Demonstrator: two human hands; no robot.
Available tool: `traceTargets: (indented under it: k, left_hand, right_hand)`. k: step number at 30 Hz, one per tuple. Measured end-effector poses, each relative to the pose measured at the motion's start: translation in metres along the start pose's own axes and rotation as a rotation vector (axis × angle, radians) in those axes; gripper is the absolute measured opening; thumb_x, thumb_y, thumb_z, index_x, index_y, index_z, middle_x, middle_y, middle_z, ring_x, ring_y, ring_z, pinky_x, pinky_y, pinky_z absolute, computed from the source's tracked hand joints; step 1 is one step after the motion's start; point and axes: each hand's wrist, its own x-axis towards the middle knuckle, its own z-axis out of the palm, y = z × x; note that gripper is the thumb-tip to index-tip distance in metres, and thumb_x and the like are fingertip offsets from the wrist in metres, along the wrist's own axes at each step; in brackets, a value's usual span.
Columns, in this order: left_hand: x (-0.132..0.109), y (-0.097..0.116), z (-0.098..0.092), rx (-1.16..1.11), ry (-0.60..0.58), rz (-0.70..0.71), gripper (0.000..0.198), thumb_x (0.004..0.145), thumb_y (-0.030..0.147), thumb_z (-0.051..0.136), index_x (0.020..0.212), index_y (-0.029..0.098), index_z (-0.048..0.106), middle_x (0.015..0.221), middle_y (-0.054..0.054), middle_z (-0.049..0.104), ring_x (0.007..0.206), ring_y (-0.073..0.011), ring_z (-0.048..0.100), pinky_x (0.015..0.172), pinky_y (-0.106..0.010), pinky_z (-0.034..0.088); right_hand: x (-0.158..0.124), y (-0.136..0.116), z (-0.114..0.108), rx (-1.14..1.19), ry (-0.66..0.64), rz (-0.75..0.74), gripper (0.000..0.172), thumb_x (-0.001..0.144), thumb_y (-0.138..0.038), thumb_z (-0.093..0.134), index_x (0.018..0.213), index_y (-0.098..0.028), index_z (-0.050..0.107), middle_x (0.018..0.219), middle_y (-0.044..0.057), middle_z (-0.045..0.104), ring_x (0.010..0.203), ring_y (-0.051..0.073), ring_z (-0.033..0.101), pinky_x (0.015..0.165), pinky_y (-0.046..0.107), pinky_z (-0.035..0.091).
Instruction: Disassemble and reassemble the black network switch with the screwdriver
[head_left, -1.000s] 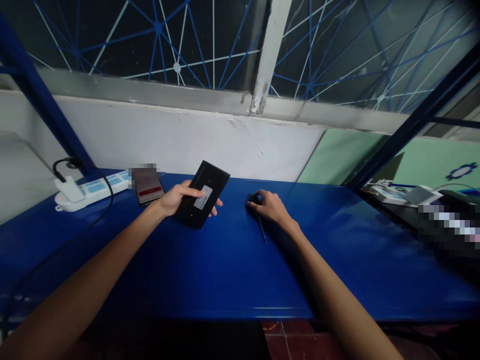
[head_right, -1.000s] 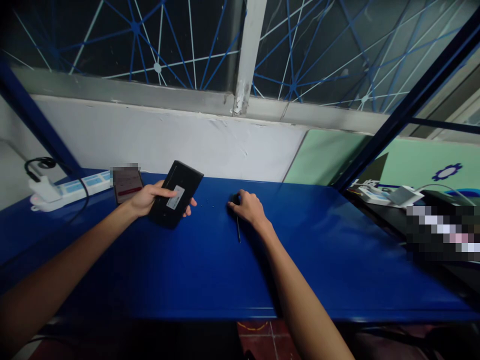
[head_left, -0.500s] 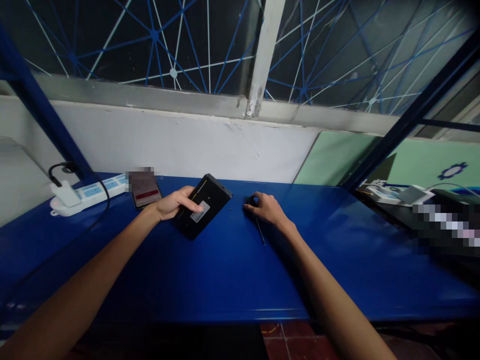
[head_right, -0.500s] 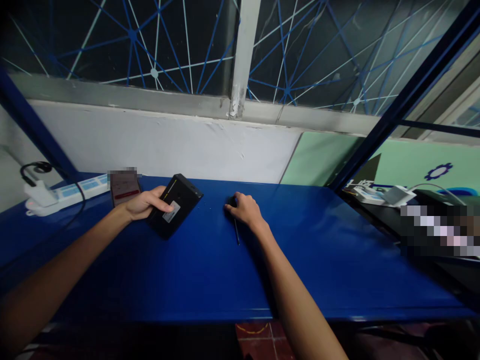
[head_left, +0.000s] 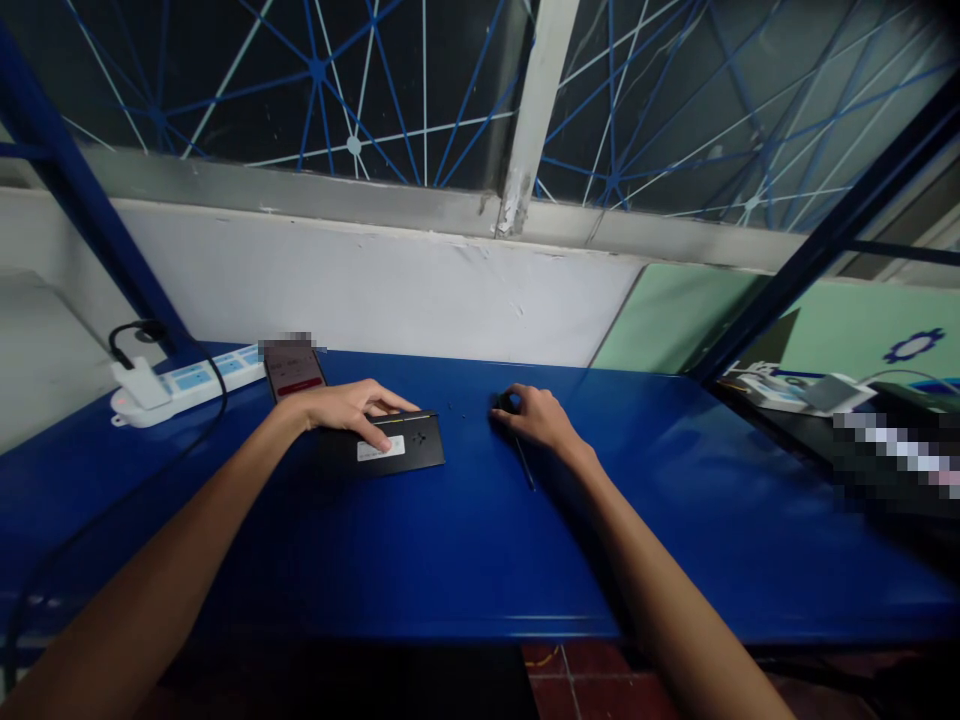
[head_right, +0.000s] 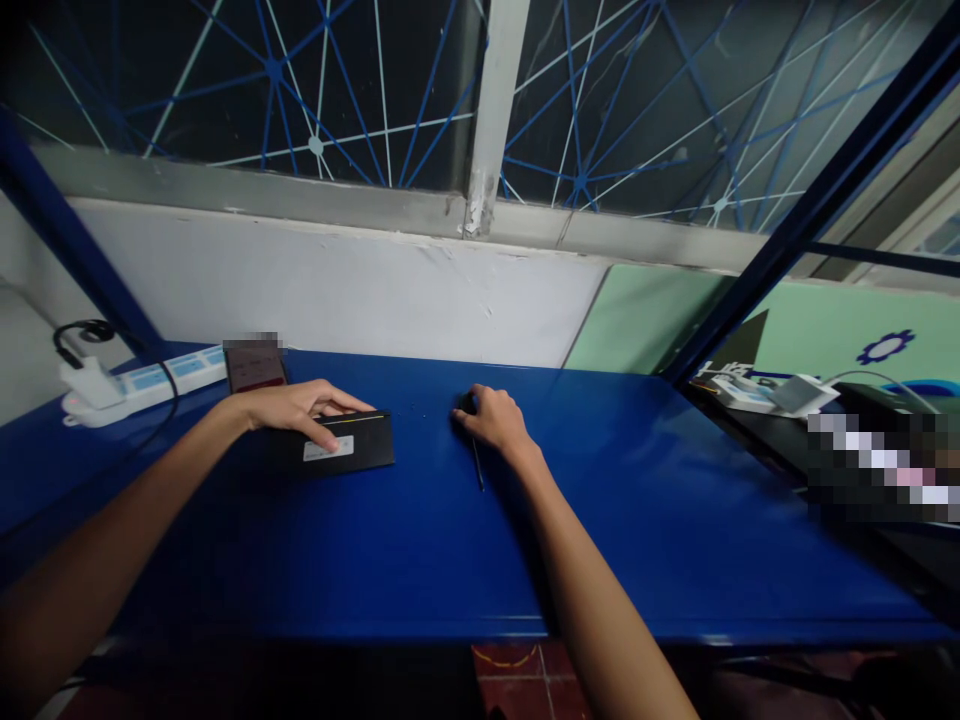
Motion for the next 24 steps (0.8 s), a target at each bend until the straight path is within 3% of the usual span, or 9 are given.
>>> traceTargets:
  k: [3, 7, 11, 16, 20, 24]
  left_hand:
    - [0.001, 0.001, 0.002, 0.069, 0.013, 0.011, 0.058, 0.073, 0.036, 0.076, 0.129, 0.032, 0.06, 0.125, -0.007, 0.066, 0.115, -0.0289, 0.061, 0.092, -0.042, 0.048]
    - [0.003, 0.014, 0.01, 0.378, 0.181, -0.005, 0.059, 0.075, 0.051, 0.07, 0.128, 0.026, 0.061, 0.125, -0.011, 0.064, 0.113, -0.0308, 0.059, 0.091, -0.042, 0.045]
    - [0.004, 0.028, 0.026, 0.649, 0.248, -0.126, 0.086, 0.064, 0.067, 0.071, 0.139, 0.032, 0.049, 0.126, -0.01, 0.059, 0.116, -0.0342, 0.053, 0.09, -0.04, 0.042]
    - [0.011, 0.027, 0.041, 0.726, 0.242, -0.104, 0.106, 0.061, 0.072, 0.07, 0.15, 0.03, 0.03, 0.133, -0.013, 0.05, 0.115, -0.0362, 0.05, 0.085, -0.038, 0.041]
    - [0.02, 0.017, 0.045, 0.737, 0.267, -0.018, 0.097, 0.066, 0.068, 0.067, 0.148, 0.026, 0.035, 0.125, -0.011, 0.054, 0.108, -0.0317, 0.053, 0.081, -0.034, 0.041]
    - [0.024, 0.013, 0.044, 0.748, 0.301, 0.041, 0.088, 0.067, 0.064, 0.068, 0.143, 0.025, 0.045, 0.115, -0.01, 0.058, 0.1, -0.0287, 0.055, 0.076, -0.032, 0.04]
  right_hand:
    - [-0.001, -0.002, -0.003, 0.028, 0.034, 0.01, 0.033, 0.08, -0.043, 0.065, 0.103, -0.018, 0.068, 0.085, 0.011, 0.07, 0.078, 0.025, 0.064, 0.063, 0.031, 0.041]
    - [0.0, -0.004, -0.008, 0.117, 0.123, 0.045, 0.031, 0.082, -0.042, 0.06, 0.101, -0.019, 0.066, 0.079, 0.008, 0.07, 0.072, 0.022, 0.064, 0.061, 0.031, 0.042]
    - [0.002, -0.003, -0.012, 0.453, 0.305, 0.118, 0.029, 0.078, -0.042, 0.064, 0.096, -0.02, 0.059, 0.066, 0.003, 0.068, 0.054, 0.018, 0.063, 0.055, 0.03, 0.045]
    - [0.004, 0.001, -0.011, 0.8, 0.511, 0.121, 0.034, 0.078, -0.041, 0.066, 0.098, -0.022, 0.047, 0.058, 0.0, 0.065, 0.046, 0.02, 0.063, 0.044, 0.029, 0.046]
    - [0.004, -0.001, -0.01, 0.975, 0.57, 0.056, 0.038, 0.078, -0.038, 0.067, 0.099, -0.024, 0.04, 0.062, 0.0, 0.067, 0.049, 0.022, 0.067, 0.043, 0.031, 0.051]
    - [0.004, -0.004, -0.01, 0.987, 0.59, 0.033, 0.037, 0.077, -0.037, 0.069, 0.098, -0.024, 0.04, 0.061, 0.0, 0.066, 0.048, 0.021, 0.067, 0.043, 0.032, 0.052]
